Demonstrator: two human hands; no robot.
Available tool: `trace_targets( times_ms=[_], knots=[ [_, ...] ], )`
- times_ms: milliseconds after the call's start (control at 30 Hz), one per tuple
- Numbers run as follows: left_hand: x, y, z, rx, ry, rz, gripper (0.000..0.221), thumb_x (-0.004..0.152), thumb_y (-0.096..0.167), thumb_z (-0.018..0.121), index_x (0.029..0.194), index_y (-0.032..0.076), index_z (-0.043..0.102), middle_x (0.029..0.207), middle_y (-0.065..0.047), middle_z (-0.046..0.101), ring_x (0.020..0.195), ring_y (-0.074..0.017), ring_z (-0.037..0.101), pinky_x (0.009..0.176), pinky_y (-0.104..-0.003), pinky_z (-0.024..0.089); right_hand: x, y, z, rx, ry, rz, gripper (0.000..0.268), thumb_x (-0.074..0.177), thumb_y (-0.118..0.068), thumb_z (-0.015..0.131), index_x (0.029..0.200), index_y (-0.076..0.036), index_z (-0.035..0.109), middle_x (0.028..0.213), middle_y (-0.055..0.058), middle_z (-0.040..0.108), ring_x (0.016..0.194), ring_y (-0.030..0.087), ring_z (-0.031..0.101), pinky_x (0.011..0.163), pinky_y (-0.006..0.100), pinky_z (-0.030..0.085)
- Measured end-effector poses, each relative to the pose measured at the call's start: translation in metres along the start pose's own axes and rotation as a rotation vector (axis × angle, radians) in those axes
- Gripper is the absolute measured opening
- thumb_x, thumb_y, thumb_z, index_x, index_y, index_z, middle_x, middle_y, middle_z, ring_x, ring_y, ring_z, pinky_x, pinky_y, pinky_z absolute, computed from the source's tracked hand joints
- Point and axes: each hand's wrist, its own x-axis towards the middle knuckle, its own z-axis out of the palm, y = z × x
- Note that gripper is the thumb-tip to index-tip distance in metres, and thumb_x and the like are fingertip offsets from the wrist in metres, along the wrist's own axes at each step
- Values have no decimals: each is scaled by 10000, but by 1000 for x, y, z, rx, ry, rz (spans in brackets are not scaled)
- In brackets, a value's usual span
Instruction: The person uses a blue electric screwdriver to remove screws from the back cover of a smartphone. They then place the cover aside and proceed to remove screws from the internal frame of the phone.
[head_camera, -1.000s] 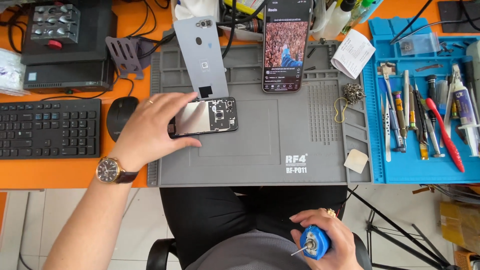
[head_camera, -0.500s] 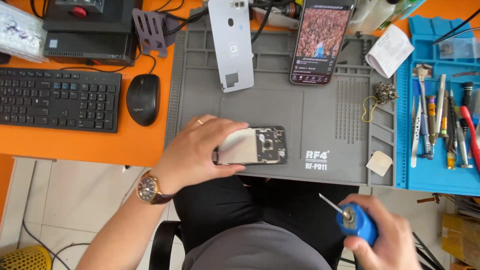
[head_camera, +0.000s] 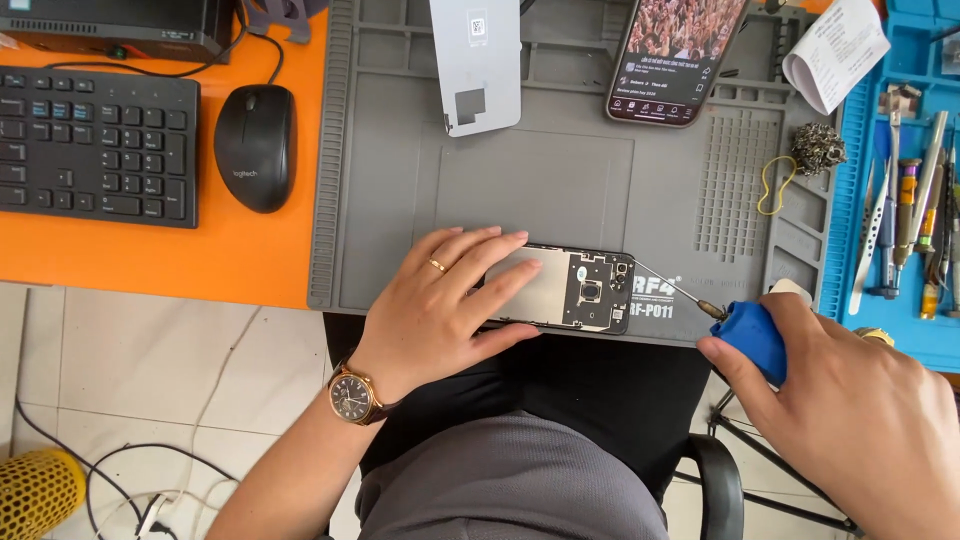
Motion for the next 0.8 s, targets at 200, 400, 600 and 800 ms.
trace_targets(
  times_ms=[200, 400, 600, 800],
  knots=[
    [3, -1, 1, -6, 24, -3, 496, 1076, 567, 715, 1339, 147, 709, 1434, -89, 695, 1287, -293, 703, 1083, -500, 553, 5, -1, 6, -19, -30, -1, 631, 985, -920, 321, 1229, -391, 564, 850, -129, 787, 897, 206, 833, 665, 362, 635],
    [4, -1, 0, -45, 24, -8, 499, 1075, 565, 723, 1329, 135, 719, 1422, -96, 700, 1279, -301, 701, 1114, -498, 574, 15, 6, 12, 36, 33, -26, 613, 979, -913, 350, 1217, -404, 594, 777, -101, 773, 834, 229, 822, 646, 377, 589],
    [3, -2, -3, -112, 20, -24, 512, 1043, 548, 791, 1301, 110, 726, 1438, -111, 693, 1299, -319, 693, 1135, -511, 589, 24, 7, 19, 29, 53, -52, 618, 994, -900, 354, 1209, -368, 584, 786, -98, 765, 805, 212, 805, 633, 365, 584],
    [3, -2, -1, -134, 19, -29, 516, 1041, 541, 801, 1309, 108, 715, 1446, -112, 688, 1316, -312, 688, 1148, -509, 576, 30, 10, 20, 21, 20, -68, 621, 954, -914, 382, 1244, -406, 592, 704, -80, 748, 737, 194, 793, 613, 341, 579]
  ],
)
